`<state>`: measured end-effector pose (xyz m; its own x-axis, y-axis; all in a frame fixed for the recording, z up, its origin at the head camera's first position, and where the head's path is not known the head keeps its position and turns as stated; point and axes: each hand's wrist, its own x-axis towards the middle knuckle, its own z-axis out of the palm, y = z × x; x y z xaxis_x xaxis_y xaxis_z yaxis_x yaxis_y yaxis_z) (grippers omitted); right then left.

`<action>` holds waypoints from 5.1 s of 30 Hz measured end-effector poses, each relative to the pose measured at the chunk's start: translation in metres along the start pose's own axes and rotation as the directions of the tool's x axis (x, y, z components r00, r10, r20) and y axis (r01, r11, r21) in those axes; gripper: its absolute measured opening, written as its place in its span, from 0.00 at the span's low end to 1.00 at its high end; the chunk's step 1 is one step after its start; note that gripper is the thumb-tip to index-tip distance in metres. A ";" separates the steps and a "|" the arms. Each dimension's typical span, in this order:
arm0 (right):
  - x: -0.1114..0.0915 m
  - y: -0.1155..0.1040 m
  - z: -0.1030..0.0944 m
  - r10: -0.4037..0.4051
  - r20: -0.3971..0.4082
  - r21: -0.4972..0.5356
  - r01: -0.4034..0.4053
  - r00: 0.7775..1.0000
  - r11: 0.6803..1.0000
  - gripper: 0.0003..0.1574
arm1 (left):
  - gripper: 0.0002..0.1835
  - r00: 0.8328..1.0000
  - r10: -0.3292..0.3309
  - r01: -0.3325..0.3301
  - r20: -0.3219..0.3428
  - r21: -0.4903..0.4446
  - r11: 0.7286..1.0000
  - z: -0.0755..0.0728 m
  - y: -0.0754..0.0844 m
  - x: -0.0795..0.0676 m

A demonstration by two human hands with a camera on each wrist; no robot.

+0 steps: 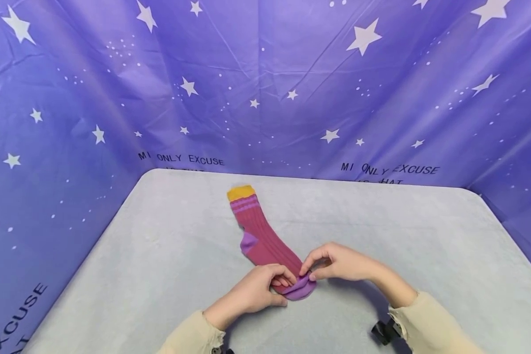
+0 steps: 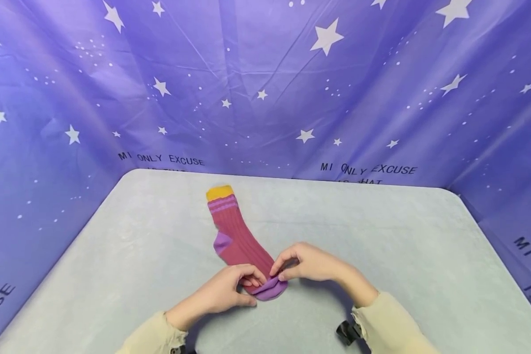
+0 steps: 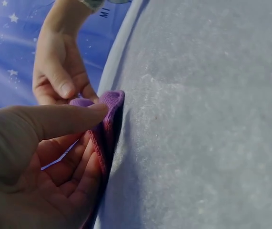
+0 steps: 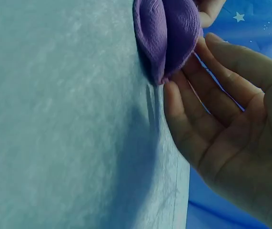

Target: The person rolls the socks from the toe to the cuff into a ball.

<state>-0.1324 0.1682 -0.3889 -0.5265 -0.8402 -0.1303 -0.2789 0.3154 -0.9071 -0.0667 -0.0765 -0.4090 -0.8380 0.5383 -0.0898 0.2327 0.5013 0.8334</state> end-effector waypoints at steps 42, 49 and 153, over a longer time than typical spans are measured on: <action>0.004 -0.008 0.035 -0.258 -0.192 -0.430 0.155 0.947 0.889 0.26 | 0.11 0.993 -0.100 0.048 -0.069 -0.535 0.844 -0.021 -0.020 -0.015; 0.011 -0.009 0.038 -0.232 -0.215 -0.246 0.177 0.949 0.953 0.10 | 0.11 0.991 -0.127 0.087 -0.036 -0.540 0.837 -0.024 -0.021 -0.029; 0.047 -0.019 0.045 0.048 -0.237 -0.020 -0.054 0.970 0.998 0.09 | 0.07 0.965 -0.184 0.142 -0.184 -0.224 0.964 -0.051 -0.027 -0.050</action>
<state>-0.1159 0.1031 -0.3956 -0.7145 -0.6956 -0.0749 -0.2661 0.3692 -0.8904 -0.0568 -0.1514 -0.3998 -0.9428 0.3026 -0.1401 -0.0047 0.4082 0.9129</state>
